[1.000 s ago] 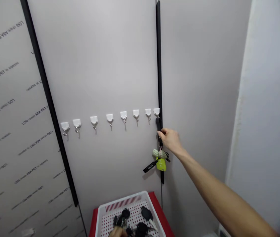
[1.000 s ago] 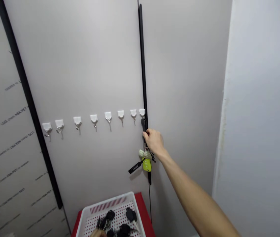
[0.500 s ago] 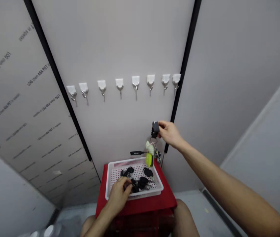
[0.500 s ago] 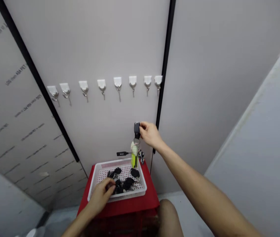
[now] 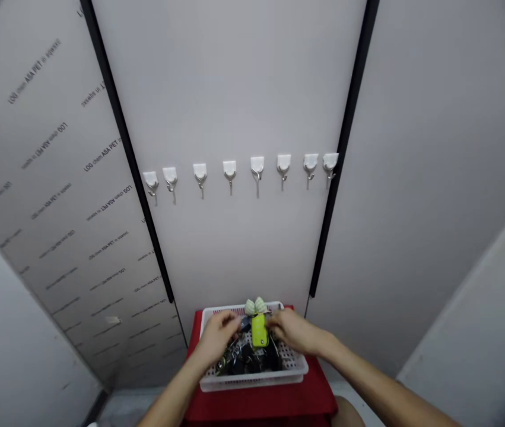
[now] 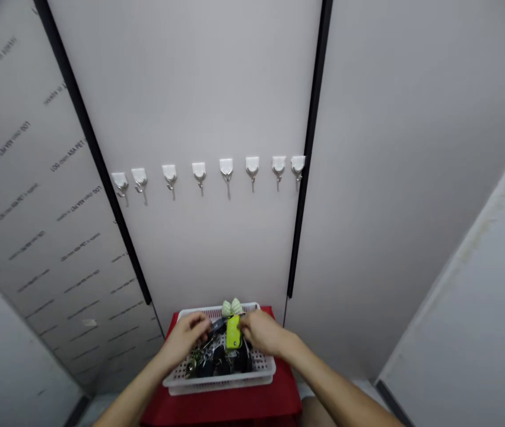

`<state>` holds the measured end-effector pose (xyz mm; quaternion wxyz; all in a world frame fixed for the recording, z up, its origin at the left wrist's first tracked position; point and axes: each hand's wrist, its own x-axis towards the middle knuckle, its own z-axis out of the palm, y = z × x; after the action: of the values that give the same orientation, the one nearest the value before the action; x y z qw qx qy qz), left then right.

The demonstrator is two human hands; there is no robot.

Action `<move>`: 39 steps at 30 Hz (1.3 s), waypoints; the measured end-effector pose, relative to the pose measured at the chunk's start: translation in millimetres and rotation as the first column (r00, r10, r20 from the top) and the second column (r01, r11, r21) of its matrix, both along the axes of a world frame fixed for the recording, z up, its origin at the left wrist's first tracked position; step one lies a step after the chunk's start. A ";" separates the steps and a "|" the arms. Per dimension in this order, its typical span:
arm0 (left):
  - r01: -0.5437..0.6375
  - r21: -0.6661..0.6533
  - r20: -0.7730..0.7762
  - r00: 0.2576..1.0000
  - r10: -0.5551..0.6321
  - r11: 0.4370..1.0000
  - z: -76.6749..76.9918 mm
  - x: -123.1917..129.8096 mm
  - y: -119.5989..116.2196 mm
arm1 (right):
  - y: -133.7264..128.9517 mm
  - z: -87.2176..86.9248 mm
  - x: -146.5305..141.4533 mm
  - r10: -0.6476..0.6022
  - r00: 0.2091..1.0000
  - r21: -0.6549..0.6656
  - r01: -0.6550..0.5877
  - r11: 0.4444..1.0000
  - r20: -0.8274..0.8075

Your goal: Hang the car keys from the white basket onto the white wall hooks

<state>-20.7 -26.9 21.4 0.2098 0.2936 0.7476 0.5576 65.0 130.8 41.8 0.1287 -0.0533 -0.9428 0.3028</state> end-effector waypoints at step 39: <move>0.047 -0.475 -0.318 0.922 -0.222 0.879 -10.0 -16.7 1.6 | -16.9 -37.0 -27.5 0.086 0.989 -0.287 -0.048 0.957 0.121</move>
<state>-37.4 -25.3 11.4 0.1703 0.3856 0.8608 0.2851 37.5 113.9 4.8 0.0469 -0.0591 -0.8974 0.4347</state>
